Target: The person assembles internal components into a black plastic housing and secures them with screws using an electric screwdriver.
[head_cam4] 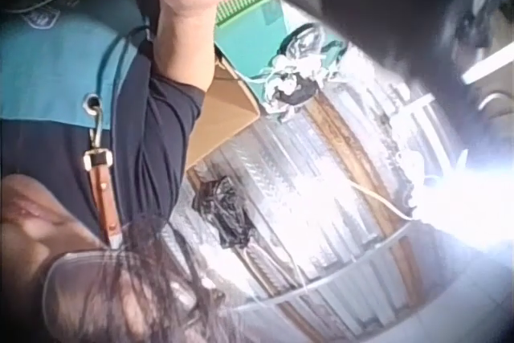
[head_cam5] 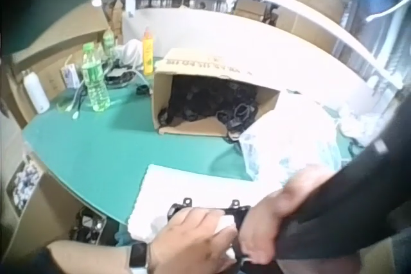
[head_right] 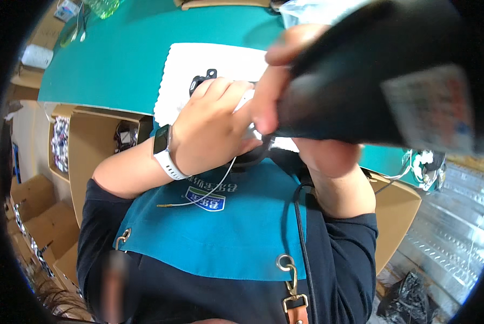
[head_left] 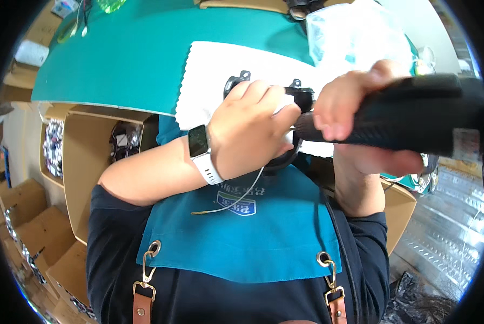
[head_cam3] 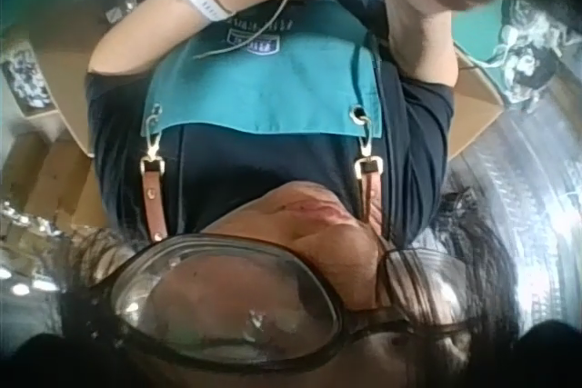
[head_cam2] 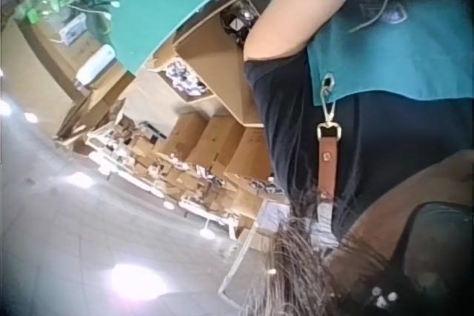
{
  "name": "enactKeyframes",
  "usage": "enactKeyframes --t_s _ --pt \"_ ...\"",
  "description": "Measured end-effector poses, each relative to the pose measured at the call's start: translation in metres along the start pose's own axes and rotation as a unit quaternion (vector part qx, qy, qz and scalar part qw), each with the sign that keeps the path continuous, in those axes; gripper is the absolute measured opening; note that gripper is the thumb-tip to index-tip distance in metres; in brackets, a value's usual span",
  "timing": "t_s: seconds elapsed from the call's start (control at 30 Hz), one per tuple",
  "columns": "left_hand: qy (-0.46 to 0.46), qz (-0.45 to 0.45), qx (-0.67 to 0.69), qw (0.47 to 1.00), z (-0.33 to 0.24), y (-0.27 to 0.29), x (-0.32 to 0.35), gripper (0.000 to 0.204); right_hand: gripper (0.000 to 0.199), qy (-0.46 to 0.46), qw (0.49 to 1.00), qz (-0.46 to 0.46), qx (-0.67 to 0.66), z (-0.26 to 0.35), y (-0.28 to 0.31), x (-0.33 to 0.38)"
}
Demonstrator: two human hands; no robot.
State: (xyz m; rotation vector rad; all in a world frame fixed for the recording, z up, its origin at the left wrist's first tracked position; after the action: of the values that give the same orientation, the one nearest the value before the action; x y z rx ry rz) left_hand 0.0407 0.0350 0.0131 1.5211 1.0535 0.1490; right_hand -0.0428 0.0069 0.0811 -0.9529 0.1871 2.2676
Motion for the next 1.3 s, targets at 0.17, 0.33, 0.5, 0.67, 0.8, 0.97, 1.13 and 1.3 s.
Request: enactKeyframes --t_s 0.17,0.33,0.5,0.67,0.8,0.97,1.13,1.3 --pt "0.035 0.102 -0.007 0.994 0.004 -0.01 0.002 0.064 0.09 0.121 0.978 -0.17 0.014 0.063 0.016 0.018" --pt "0.006 0.06 0.023 0.998 -0.001 0.015 0.002 0.071 0.09 0.239 0.867 -0.396 0.184 0.159 0.081 0.11" --pt "-0.098 0.131 0.024 0.986 0.004 0.029 0.017 0.076 0.082 0.175 0.79 -0.499 0.311 0.154 0.143 0.16" --pt "-0.118 0.171 -0.026 0.978 0.015 0.021 0.04 0.075 0.079 0.162 0.789 -0.517 0.288 0.137 0.161 0.167" --pt "-0.132 0.167 -0.039 0.976 0.016 0.019 0.048 0.076 0.078 0.157 0.794 -0.515 0.282 0.13 0.164 0.165" --pt "-0.128 0.123 -0.073 0.981 0.014 0.02 0.05 0.058 0.078 0.14 0.8 -0.514 0.276 0.122 0.169 0.169" --pt "-0.135 0.062 -0.107 0.983 0.012 0.019 0.047 0.037 0.078 0.117 0.797 -0.51 0.301 0.119 0.169 0.165" --pt "-0.168 0.043 -0.113 0.978 0.01 0.021 0.047 0.037 0.083 0.097 0.804 -0.502 0.303 0.115 0.172 0.156"
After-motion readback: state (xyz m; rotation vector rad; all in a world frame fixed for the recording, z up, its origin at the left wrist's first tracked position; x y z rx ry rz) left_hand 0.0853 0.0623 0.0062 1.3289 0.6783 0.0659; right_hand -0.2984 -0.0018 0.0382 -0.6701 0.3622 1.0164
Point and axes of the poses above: each hand's wrist, its own x-axis away from the middle knuckle, its own y-axis out of the back of the hand, z = x × y, the point moved 9 cm from there along -x, towards the middle knuckle, and after that the axes turned 9 degrees about -x, right-handed, at the moved point
